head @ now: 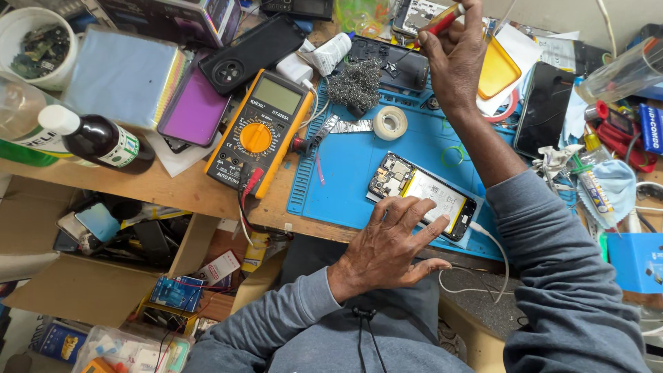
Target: The person works on a disassembled smartphone placed on a blue mat, using a red-handled screwdriver to pry and adjust the battery and internal components. They also handle a roll of white tape and a charging cable while manipulating the phone's internals.
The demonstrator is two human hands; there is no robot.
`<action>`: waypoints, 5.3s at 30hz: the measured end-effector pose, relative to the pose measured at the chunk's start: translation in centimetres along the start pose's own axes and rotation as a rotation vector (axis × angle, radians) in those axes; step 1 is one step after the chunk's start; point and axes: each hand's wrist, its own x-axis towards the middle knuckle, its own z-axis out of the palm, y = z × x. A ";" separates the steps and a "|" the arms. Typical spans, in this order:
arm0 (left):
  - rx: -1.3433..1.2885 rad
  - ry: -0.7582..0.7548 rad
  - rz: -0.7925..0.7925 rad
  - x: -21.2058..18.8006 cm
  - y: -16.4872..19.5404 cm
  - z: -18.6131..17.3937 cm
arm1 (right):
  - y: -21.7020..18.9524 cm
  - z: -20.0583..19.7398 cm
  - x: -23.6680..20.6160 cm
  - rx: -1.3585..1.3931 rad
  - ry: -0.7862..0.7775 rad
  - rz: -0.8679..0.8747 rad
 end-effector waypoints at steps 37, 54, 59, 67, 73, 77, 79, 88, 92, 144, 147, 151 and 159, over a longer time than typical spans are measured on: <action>0.022 0.003 -0.019 0.0 0.3 0.3 | 0.0 -0.7 -2.3 -0.028 -0.068 -0.001; 0.039 -0.029 0.019 -0.5 -0.1 1.1 | -7.6 -14.2 -20.9 0.370 0.146 0.510; 0.079 -0.043 0.041 -0.6 0.2 0.9 | -9.2 -14.7 -24.6 0.326 0.150 0.573; 0.072 -0.044 0.082 -1.0 0.2 1.1 | -8.1 -14.7 -25.8 0.339 0.148 0.539; 0.093 -0.061 0.084 -1.1 0.1 1.4 | -8.1 -14.9 -25.8 0.300 0.116 0.513; 0.103 -0.053 0.087 -1.1 0.1 1.4 | -7.8 -14.9 -25.6 0.284 0.091 0.485; 0.106 -0.058 0.083 -1.0 0.2 1.3 | -7.7 -14.9 -25.6 0.282 0.092 0.485; 0.051 -0.112 0.072 -0.3 0.8 1.2 | -7.7 -15.0 -25.9 0.278 0.105 0.482; 0.023 -0.157 0.086 0.0 1.1 1.6 | -7.7 -15.0 -26.1 0.272 0.105 0.471; 0.100 -0.165 0.147 -0.4 0.7 1.9 | -7.3 -15.1 -27.4 0.125 0.068 0.239; 0.089 -0.166 0.146 -0.2 0.8 1.6 | -7.5 -15.1 -27.3 0.114 0.048 0.221; 0.087 -0.177 0.139 -0.2 1.0 1.4 | -7.8 -15.0 -27.2 0.110 0.039 0.223; 0.073 -0.196 0.103 -0.2 1.0 1.6 | -8.0 -15.0 -27.0 0.091 0.017 0.219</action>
